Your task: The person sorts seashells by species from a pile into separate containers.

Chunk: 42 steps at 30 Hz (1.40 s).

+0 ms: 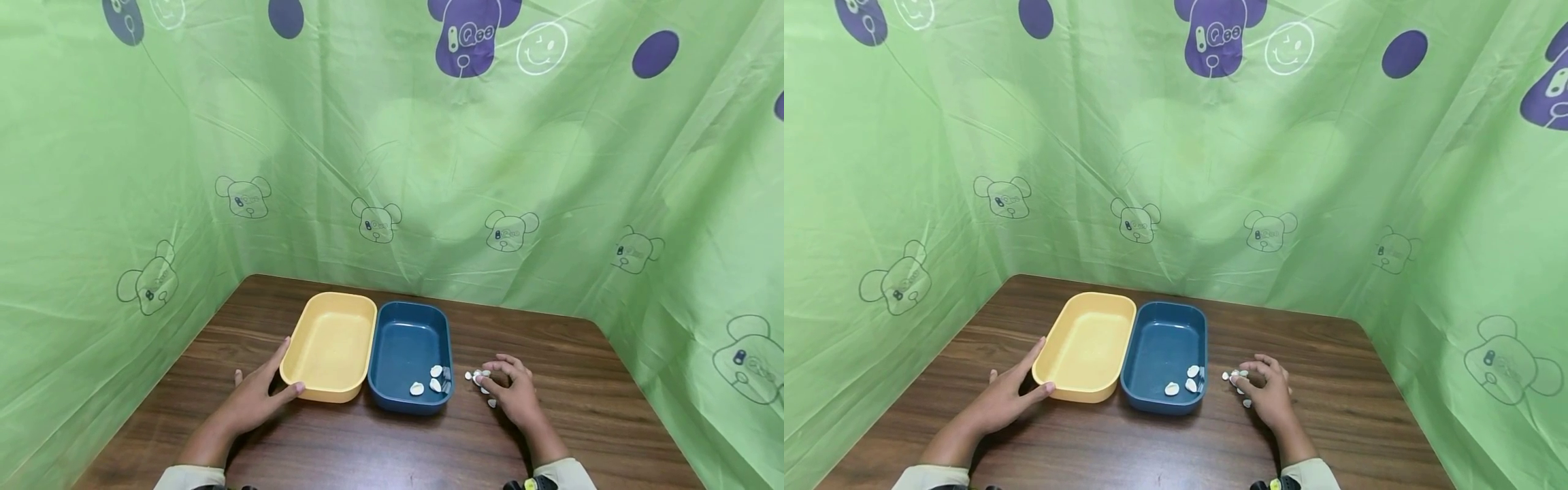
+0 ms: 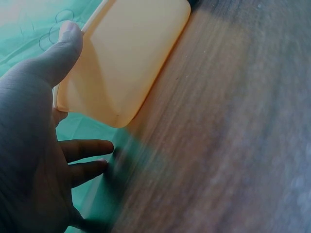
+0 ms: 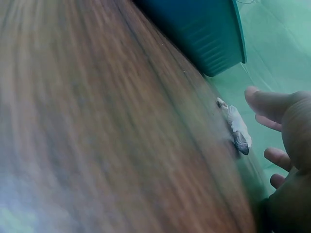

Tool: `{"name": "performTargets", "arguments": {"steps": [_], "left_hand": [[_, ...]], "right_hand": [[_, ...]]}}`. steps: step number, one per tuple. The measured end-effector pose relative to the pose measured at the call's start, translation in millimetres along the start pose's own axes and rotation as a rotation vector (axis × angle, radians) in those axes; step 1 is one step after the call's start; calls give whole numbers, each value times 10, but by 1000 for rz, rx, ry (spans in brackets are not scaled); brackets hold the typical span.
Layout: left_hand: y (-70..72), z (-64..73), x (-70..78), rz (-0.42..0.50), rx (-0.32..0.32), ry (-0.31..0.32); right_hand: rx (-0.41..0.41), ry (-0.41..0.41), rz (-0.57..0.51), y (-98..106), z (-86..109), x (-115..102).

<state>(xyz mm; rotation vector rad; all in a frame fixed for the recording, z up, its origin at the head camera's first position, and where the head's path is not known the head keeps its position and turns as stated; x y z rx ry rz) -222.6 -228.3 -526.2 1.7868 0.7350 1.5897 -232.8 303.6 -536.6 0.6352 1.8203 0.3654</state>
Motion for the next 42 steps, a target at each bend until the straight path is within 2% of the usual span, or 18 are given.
{"name": "performTargets", "arguments": {"steps": [15,23,42], "left_hand": [[5,5,-6,15,-4,0],[7,1,-3,17,-6,3],[7,-8,-9,18,-4,6]], "right_hand": [[-33,-12,108,-41,17,50],[-53,-48,125,-42,10,48],[-60,-35,159,-49,21,37]]}}
Point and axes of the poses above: each hand's wrist, its own z-axis away from the middle knuckle, its own y-axis out of the back of the hand, x = y × z, the point moved 2 cm from there along -z, towards the middle knuckle, and after that the axes turned 9 degrees about y, right-handed, at the moved point
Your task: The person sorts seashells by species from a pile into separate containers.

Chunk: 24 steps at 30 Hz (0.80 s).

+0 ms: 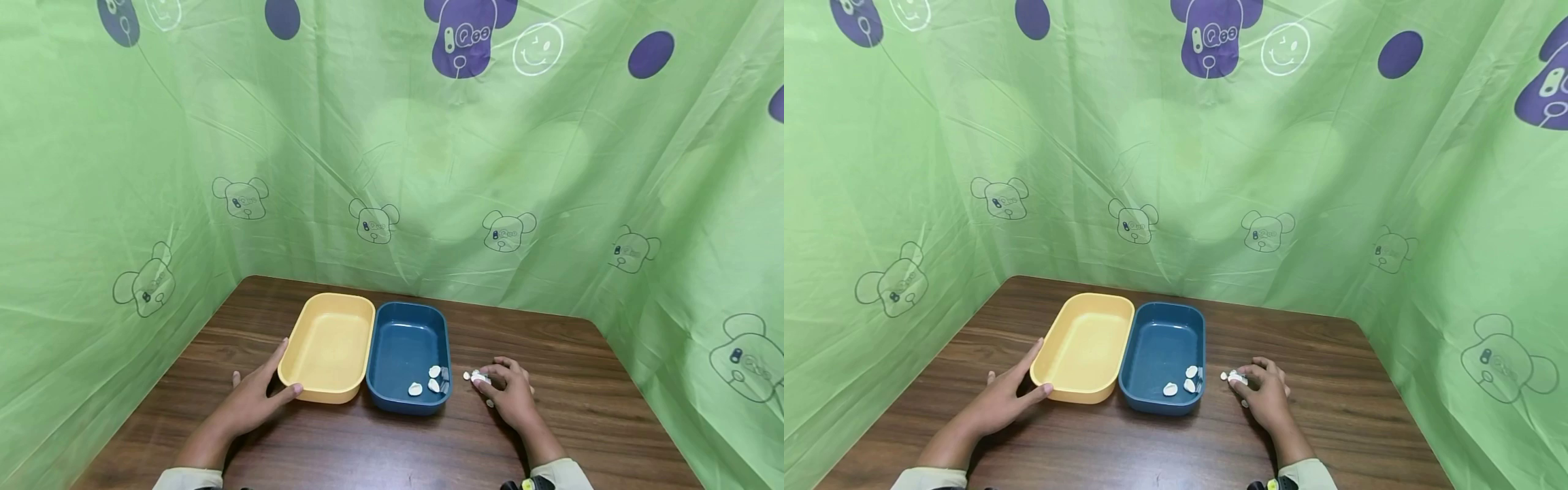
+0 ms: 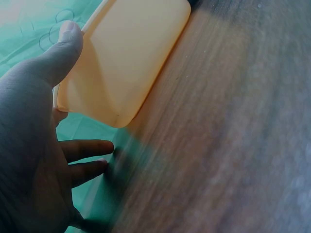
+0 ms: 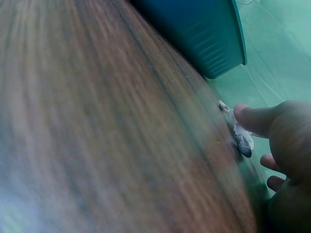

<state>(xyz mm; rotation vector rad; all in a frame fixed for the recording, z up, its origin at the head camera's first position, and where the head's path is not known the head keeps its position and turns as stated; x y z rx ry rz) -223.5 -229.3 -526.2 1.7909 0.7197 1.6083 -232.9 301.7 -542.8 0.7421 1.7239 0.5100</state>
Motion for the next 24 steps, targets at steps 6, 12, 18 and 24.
{"name": "performTargets", "arguments": {"steps": [6,12,18,24], "left_hand": [[-1,1,0,1,-2,4],[-3,-4,-6,2,0,0],[4,7,6,4,-1,-5],[3,15,16,0,1,-9]], "right_hand": [[14,28,19,4,8,-15],[12,38,26,-4,1,-31],[5,38,22,-16,-6,-21],[-1,41,-1,-14,-4,0]]}}
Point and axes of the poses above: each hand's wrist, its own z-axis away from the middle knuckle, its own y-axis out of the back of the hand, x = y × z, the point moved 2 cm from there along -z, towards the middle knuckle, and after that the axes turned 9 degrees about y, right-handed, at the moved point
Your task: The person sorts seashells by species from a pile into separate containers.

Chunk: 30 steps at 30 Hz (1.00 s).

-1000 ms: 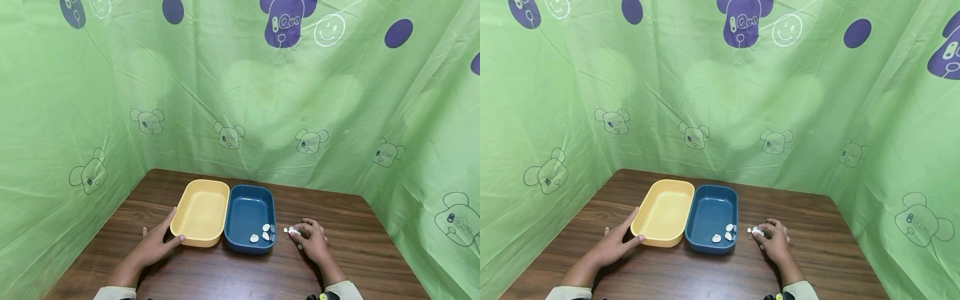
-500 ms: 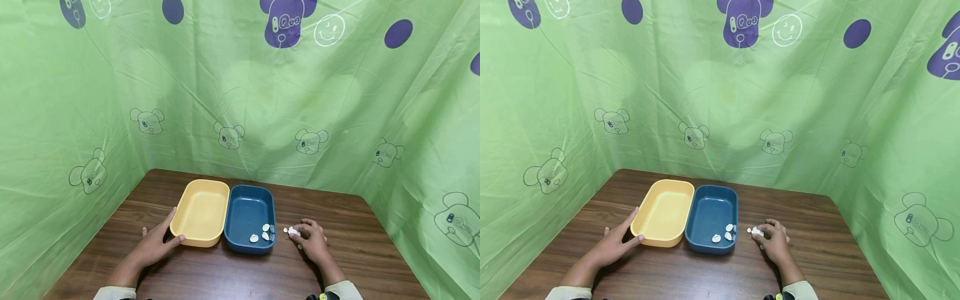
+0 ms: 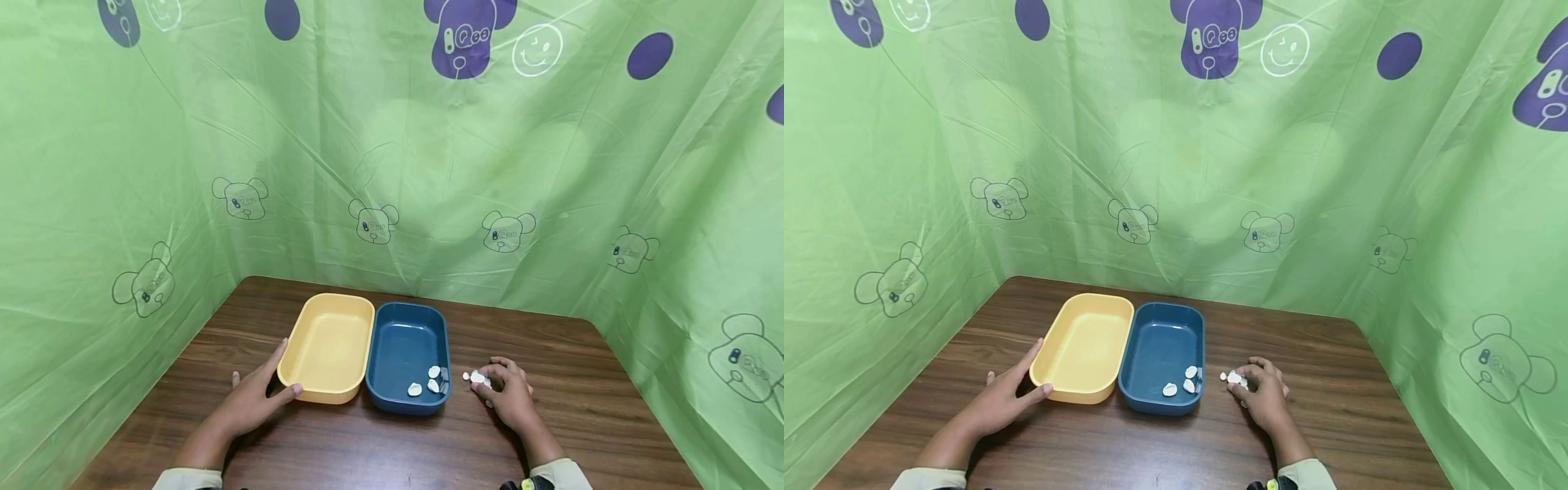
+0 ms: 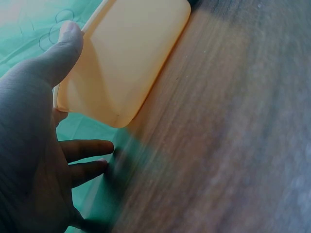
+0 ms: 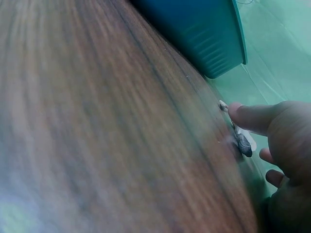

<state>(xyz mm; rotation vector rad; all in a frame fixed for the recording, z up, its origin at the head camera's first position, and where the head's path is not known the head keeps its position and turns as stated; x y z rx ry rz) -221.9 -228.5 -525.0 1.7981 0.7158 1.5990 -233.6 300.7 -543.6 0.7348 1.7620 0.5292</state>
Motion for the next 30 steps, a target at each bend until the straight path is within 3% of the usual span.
{"name": "performTargets", "arguments": {"steps": [20,30], "left_hand": [[3,-24,-9,-5,13,-6],[-9,-22,-18,-7,1,8]], "right_hand": [[52,-54,-111,40,-54,-32],[85,-1,-137,47,-136,-147]]}}
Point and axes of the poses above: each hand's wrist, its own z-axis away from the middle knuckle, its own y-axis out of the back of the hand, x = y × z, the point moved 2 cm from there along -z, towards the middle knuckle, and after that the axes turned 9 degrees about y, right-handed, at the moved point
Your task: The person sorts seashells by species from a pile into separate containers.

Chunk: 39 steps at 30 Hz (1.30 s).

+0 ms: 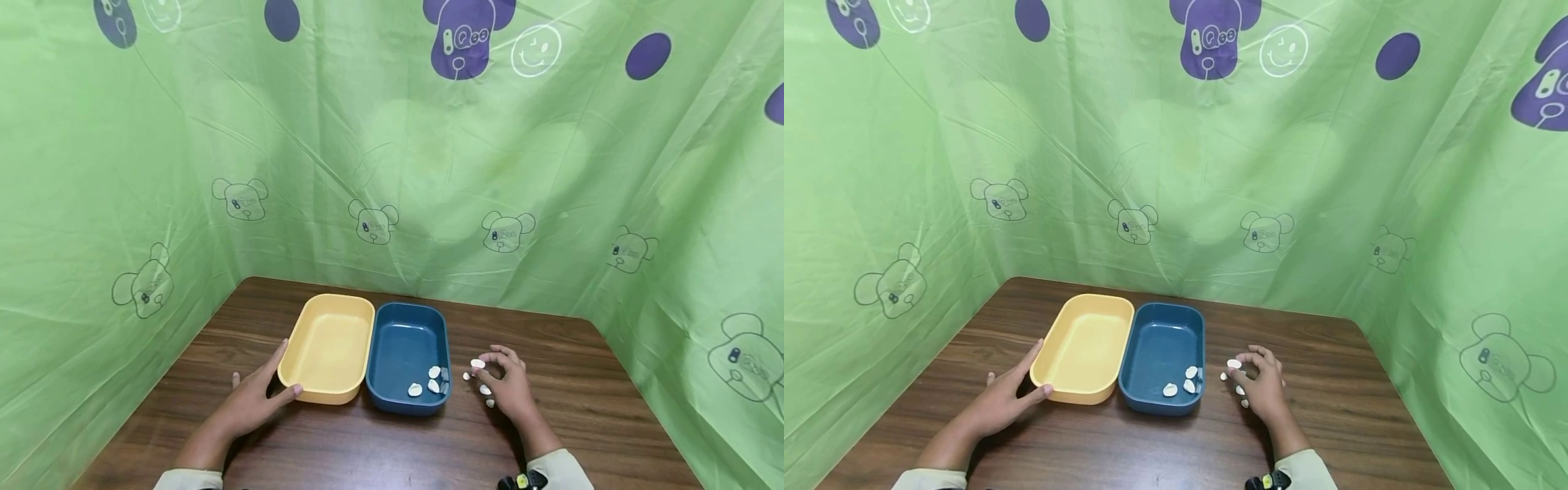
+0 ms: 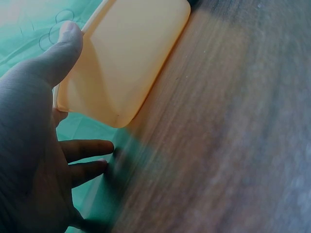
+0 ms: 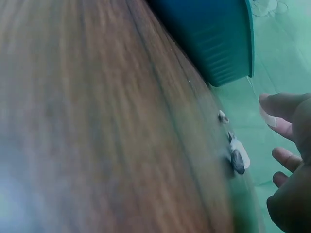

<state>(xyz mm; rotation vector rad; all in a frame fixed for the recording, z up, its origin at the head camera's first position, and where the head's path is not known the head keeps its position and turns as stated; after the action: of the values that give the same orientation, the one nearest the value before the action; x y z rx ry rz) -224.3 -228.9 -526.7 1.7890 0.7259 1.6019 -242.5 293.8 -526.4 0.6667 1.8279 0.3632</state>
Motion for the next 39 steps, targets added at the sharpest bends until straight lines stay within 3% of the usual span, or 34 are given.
{"name": "performTargets", "arguments": {"steps": [22,39], "left_hand": [[-13,25,24,1,-8,2],[7,22,14,-10,-10,6]], "right_hand": [[39,59,-61,-5,-294,-418],[-12,43,-171,-354,-342,-765]]}}
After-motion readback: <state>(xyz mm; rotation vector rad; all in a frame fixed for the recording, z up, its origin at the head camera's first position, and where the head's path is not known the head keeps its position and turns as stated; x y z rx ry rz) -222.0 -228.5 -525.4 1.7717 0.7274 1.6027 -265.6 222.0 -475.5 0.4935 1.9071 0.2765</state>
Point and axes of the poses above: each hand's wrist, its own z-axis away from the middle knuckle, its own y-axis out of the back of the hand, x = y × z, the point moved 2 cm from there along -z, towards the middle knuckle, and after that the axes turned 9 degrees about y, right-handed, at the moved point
